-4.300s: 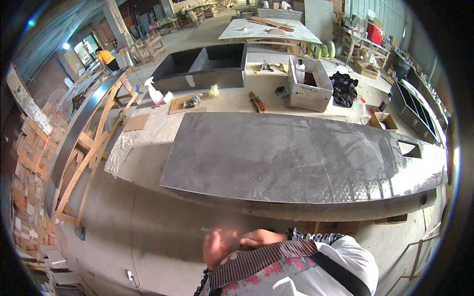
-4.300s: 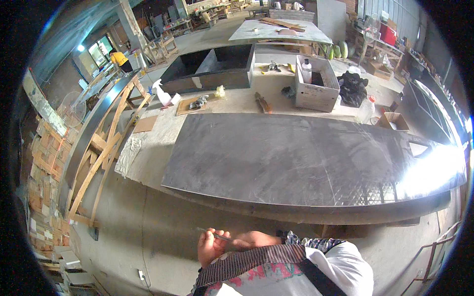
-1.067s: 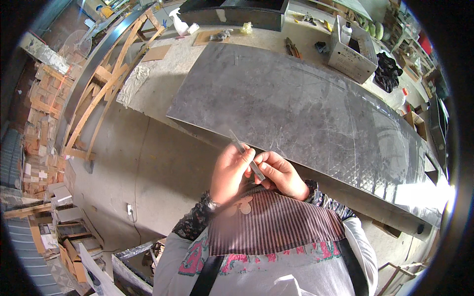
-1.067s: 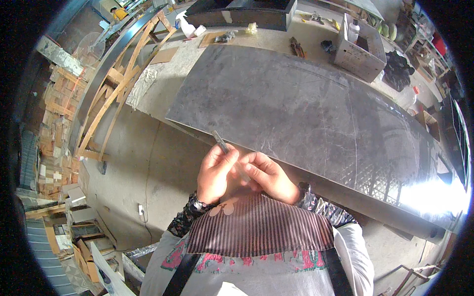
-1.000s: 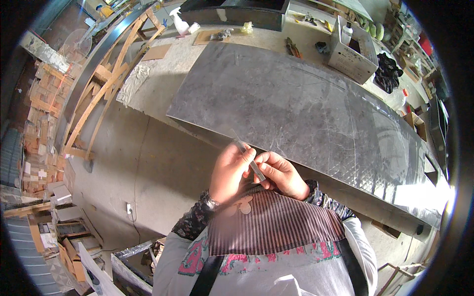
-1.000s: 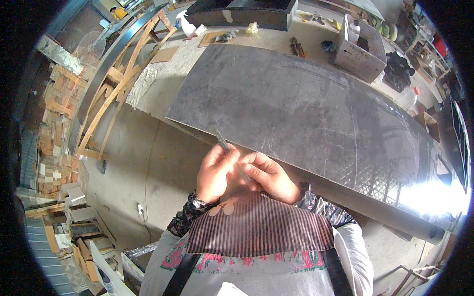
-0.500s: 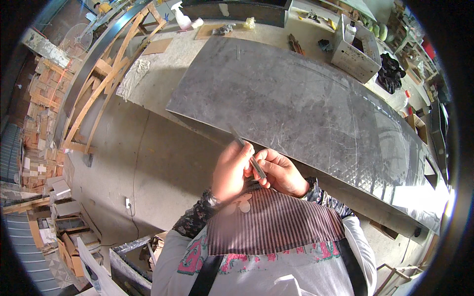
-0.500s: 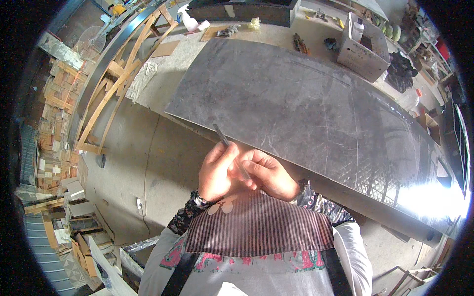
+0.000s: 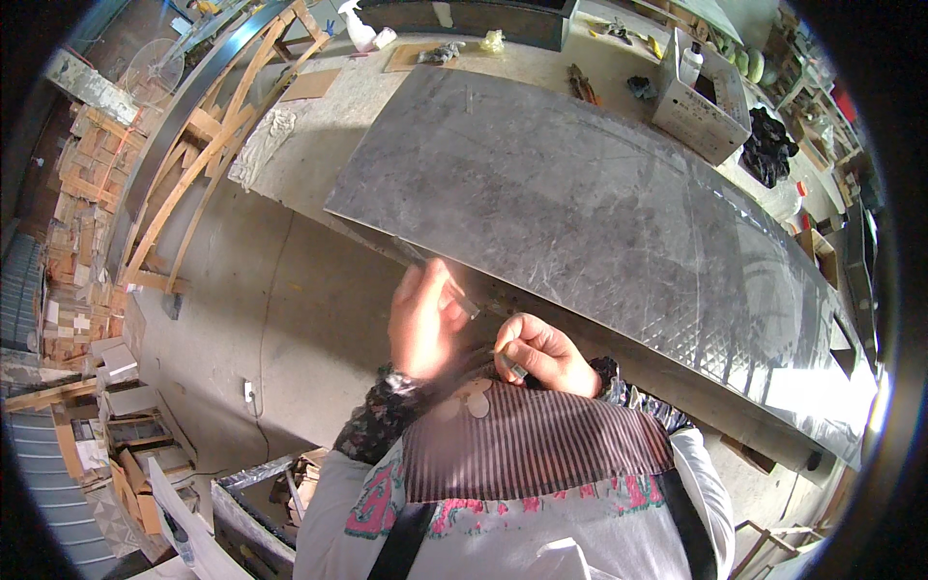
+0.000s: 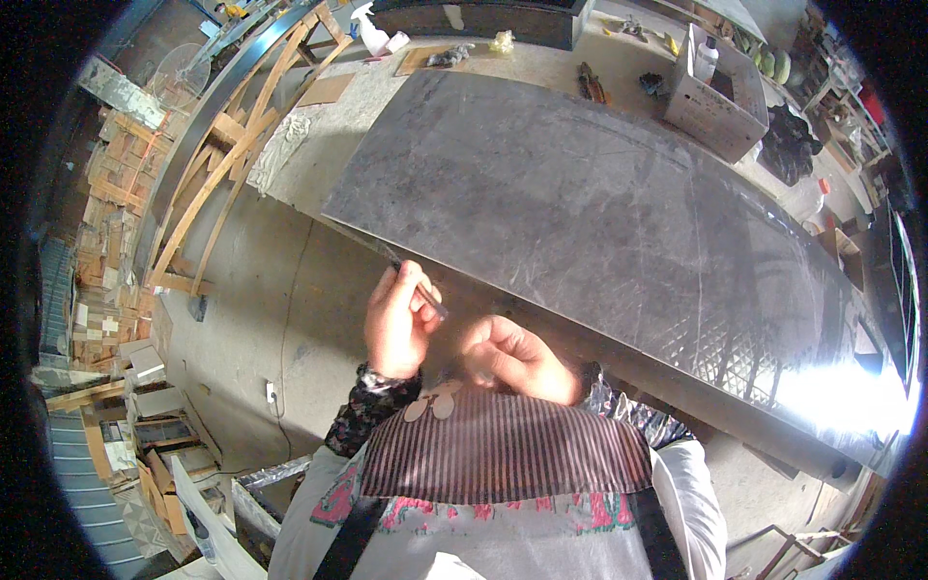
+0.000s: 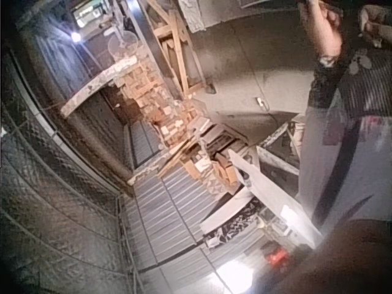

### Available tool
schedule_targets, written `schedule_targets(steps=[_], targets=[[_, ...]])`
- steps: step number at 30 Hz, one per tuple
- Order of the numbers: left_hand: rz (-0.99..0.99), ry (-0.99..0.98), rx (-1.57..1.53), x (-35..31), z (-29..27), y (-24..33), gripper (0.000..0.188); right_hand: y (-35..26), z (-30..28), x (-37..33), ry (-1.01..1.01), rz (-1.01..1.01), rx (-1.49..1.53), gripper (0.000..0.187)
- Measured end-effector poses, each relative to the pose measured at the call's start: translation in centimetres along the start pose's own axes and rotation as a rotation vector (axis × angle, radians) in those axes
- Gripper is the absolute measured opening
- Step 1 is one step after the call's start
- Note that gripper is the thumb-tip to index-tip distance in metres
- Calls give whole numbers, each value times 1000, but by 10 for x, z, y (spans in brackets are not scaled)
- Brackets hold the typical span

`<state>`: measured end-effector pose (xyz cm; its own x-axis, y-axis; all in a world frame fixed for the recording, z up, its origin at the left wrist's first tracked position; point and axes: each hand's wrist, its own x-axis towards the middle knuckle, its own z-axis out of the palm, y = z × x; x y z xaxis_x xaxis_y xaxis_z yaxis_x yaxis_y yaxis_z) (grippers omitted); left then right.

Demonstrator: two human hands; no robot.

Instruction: The person scrapes the edge of a white bathroom vanity countertop with a small tool, then uses a heat gun to apply heat to the sink basin area. The person also handles a small metal strip and a yellow object while moving around the workshop.

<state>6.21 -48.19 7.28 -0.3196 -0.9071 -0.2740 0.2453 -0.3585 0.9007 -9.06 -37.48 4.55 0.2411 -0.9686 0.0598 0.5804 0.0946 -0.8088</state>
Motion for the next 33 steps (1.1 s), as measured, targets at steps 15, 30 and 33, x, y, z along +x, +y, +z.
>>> schedule_targets(steps=[15, 30, 33], targets=[[-51, -385, 157, -11, 9, 8, 14, -22, -8, -2, 241, 195, 390, 26], [-62, -535, 189, -9, 17, 6, 21, -29, -4, -3, 257, 80, -113, 30], [-71, -549, 265, -11, 20, 6, 20, -30, -3, -1, 292, 105, -81, 34]])
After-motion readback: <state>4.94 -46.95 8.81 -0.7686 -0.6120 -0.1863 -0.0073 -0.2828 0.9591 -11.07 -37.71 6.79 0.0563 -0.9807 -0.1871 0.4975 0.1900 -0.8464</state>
